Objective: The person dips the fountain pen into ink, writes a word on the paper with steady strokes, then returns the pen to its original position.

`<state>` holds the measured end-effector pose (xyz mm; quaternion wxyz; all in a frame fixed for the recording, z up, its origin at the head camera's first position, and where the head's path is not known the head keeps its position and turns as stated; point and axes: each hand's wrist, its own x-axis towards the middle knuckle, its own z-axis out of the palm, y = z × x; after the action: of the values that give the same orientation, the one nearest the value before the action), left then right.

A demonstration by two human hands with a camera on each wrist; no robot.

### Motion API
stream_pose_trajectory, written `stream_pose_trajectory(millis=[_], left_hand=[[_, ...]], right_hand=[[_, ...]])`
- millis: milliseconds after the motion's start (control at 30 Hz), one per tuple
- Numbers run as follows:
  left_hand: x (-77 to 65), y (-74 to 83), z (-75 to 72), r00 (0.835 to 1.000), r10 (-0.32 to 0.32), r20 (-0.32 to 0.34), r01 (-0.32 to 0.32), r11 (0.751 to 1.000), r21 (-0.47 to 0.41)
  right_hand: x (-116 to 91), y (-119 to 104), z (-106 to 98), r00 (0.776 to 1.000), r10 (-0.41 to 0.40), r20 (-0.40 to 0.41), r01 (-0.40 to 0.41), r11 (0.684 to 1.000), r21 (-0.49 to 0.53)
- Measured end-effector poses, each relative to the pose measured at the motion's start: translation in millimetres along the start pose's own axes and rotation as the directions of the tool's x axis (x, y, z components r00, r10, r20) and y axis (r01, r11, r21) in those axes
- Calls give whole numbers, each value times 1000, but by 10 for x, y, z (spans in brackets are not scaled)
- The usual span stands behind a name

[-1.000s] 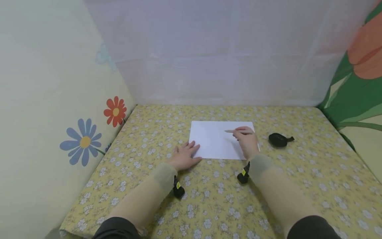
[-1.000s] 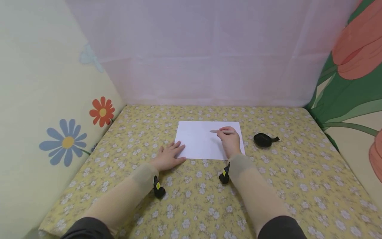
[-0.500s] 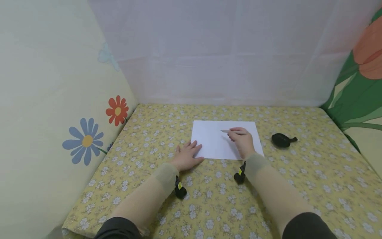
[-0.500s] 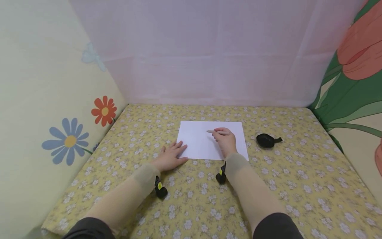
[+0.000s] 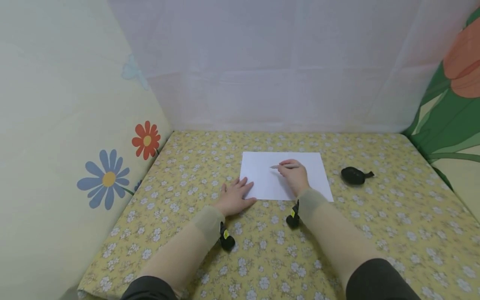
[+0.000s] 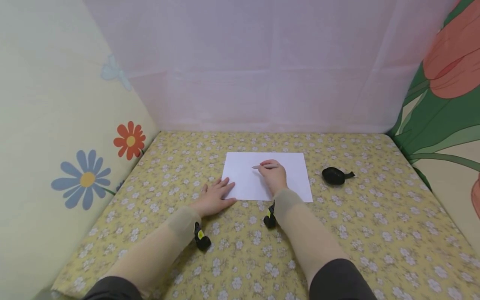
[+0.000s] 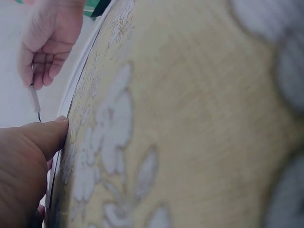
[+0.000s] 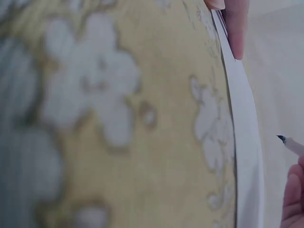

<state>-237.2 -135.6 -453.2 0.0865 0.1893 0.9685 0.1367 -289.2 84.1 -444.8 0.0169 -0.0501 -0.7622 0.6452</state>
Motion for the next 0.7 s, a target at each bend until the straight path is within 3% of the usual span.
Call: stream_pose_trajectory(millis=[333,700], left_hand=[[15,-7,15,1000,-8,-2,8,1000,-6],[22,-8,18,1000,-17,-1,17,1000,-8]], right_hand=[[23,14,109,999,38,-30,-39,999,-27],[49,61,153,997,61,-47,-67,986,-150]])
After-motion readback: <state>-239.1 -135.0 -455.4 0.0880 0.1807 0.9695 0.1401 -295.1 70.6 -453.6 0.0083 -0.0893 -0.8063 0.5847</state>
